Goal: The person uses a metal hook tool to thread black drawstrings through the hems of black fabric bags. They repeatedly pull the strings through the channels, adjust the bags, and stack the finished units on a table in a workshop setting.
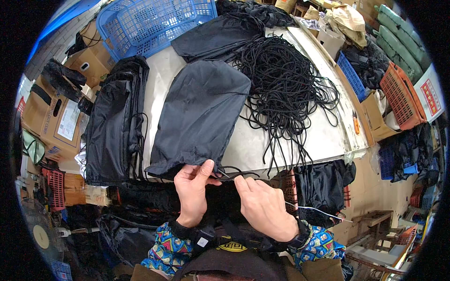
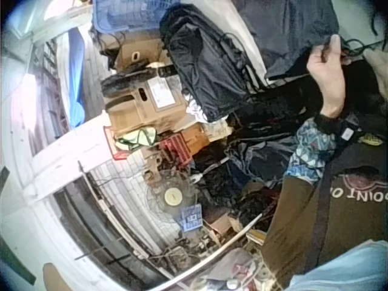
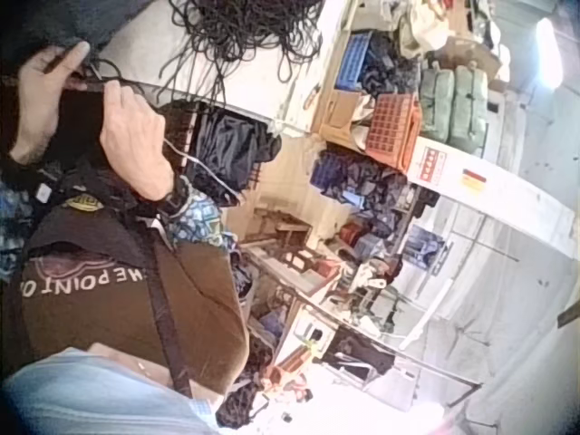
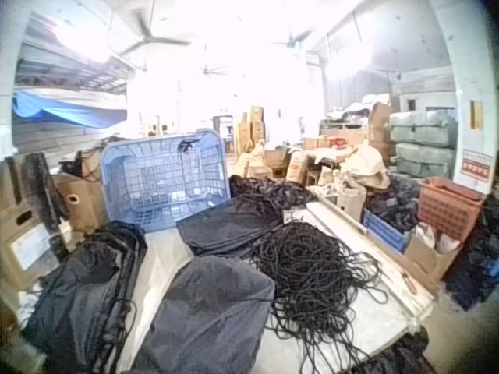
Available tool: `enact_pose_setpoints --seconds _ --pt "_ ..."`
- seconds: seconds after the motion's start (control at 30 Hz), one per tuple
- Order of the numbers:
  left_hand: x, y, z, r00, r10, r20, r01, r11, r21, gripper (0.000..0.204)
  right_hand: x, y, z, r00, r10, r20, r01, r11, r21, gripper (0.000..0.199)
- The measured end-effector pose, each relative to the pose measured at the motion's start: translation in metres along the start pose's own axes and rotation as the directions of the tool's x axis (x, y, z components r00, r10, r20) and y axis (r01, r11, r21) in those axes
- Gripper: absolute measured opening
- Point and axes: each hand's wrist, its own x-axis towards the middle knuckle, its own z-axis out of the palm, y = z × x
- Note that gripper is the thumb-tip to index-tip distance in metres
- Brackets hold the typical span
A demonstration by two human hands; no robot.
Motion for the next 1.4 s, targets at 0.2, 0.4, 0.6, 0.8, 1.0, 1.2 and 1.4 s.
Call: enact_pose_setpoints --seconds 0.2,0.4,0.6,0.8,1.0,1.2,1.4 --pt "-0.006 -0.010 0.005 0.997 -0.061 0.050 0.058 0.997 0.053 0.020 0.017 -0.005 0.014 0.998 -0.054 -0.029 0.054 0.998 -0.013 0.020" --pt "0.038 0.030 -0.025 0.989 0.014 -0.144 -0.035 0.989 -0.144 0.026 0.004 0.061 -0.054 0.998 -0.057 -0.034 0.061 0.989 0.138 0.016" --pt "0.009 -0.003 0.014 0.959 -0.193 0.208 0.207 0.977 -0.044 0.024 0.017 0.044 -0.032 0.990 -0.129 -0.049 0.131 0.991 0.037 0.019" --pt "0.049 0.021 -0.033 0.992 -0.017 -0.122 -0.012 0.972 -0.234 0.027 0.017 0.037 -0.037 0.990 -0.142 -0.026 0.144 0.976 0.166 0.021" --pt "0.035 -0.008 -0.010 0.971 -0.123 0.204 0.128 0.992 -0.012 0.042 0.022 0.046 -0.039 0.998 -0.053 -0.043 0.060 0.978 0.201 0.015" --pt "0.024 -0.021 0.005 0.877 -0.221 0.426 0.167 0.973 0.160 0.040 0.029 0.037 -0.003 0.990 -0.013 -0.138 0.047 0.968 0.247 0.012" --pt "0.036 -0.022 0.011 0.961 -0.024 0.277 0.031 0.999 -0.021 0.029 0.033 0.029 0.008 0.958 -0.005 -0.287 0.089 0.956 0.279 0.010"
